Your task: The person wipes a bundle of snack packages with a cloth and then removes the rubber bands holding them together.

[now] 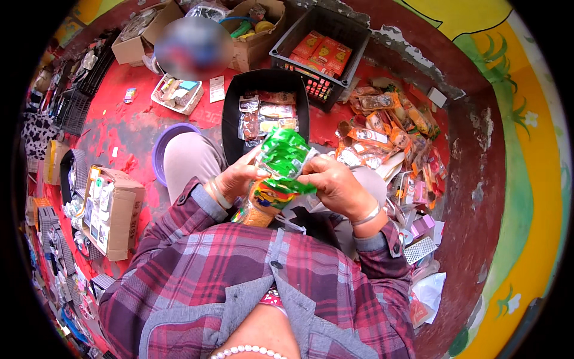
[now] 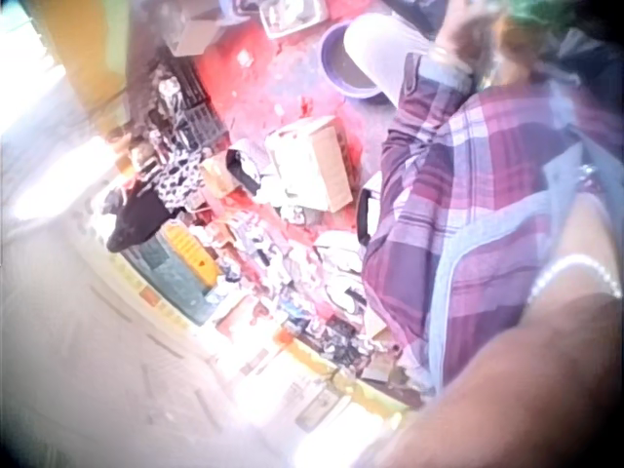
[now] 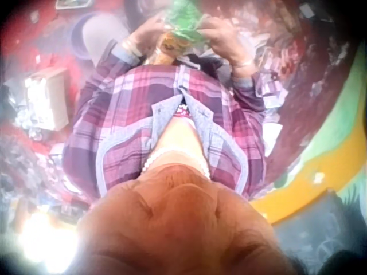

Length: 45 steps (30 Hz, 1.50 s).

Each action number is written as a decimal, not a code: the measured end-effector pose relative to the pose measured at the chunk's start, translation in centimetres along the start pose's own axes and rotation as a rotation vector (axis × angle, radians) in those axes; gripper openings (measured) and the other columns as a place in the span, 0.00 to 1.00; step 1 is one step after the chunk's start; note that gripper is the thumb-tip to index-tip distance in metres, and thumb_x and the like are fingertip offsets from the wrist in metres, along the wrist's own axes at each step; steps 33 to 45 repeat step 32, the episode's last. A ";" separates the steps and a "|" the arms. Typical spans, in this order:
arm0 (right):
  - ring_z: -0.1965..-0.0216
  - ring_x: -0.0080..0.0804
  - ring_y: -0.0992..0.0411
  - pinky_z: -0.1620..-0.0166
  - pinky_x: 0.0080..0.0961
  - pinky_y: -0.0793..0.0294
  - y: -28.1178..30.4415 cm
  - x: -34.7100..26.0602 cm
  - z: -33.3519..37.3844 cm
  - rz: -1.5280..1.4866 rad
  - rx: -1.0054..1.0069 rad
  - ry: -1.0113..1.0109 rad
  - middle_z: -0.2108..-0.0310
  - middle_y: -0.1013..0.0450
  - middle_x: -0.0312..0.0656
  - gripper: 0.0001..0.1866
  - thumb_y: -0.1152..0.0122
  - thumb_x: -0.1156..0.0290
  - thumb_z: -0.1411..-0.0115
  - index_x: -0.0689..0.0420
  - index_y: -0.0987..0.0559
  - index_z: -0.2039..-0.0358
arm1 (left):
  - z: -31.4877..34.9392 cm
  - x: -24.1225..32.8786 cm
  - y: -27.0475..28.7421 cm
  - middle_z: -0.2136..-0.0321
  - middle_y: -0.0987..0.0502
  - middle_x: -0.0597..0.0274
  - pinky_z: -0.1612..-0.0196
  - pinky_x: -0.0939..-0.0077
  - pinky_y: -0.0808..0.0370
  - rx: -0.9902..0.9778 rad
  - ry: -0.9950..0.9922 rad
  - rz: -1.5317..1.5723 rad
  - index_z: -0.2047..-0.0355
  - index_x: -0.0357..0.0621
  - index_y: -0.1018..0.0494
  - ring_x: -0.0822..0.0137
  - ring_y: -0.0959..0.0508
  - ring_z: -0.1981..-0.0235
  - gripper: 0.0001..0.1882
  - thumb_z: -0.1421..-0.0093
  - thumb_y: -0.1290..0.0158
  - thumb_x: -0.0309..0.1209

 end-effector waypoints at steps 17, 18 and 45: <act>0.61 0.36 0.26 0.57 0.26 0.27 -1.9 -6.5 -6.8 -0.373 0.038 0.152 0.65 0.25 0.43 0.12 0.39 0.84 0.50 0.61 0.21 0.63 | 7.0 -0.8 -1.4 0.46 0.34 0.52 0.42 0.66 0.33 0.080 -0.357 -0.056 0.36 0.40 0.52 0.61 0.30 0.45 0.41 0.46 0.43 0.32; 0.63 0.36 0.26 0.57 0.27 0.27 -1.7 -6.2 -6.3 -0.366 0.054 0.137 0.66 0.25 0.42 0.11 0.41 0.85 0.49 0.60 0.21 0.64 | 7.2 -0.9 -1.4 0.46 0.34 0.52 0.43 0.66 0.32 0.129 -0.356 -0.068 0.36 0.40 0.51 0.61 0.30 0.45 0.40 0.46 0.43 0.32; 0.56 0.45 0.27 0.48 0.28 0.31 2.9 -14.4 -2.2 -0.371 0.144 0.125 0.57 0.25 0.46 0.09 0.43 0.82 0.44 0.62 0.21 0.62 | 9.0 0.0 -4.8 0.42 0.38 0.53 0.38 0.68 0.40 0.209 -0.652 -0.561 0.32 0.40 0.59 0.62 0.35 0.42 0.50 0.48 0.40 0.33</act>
Point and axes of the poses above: each hand's wrist, its own z-axis away from the middle knuckle, its own y-axis out of the back of the hand, x = y × z, the point moved 1 cm from there along -z, towards the middle knuckle
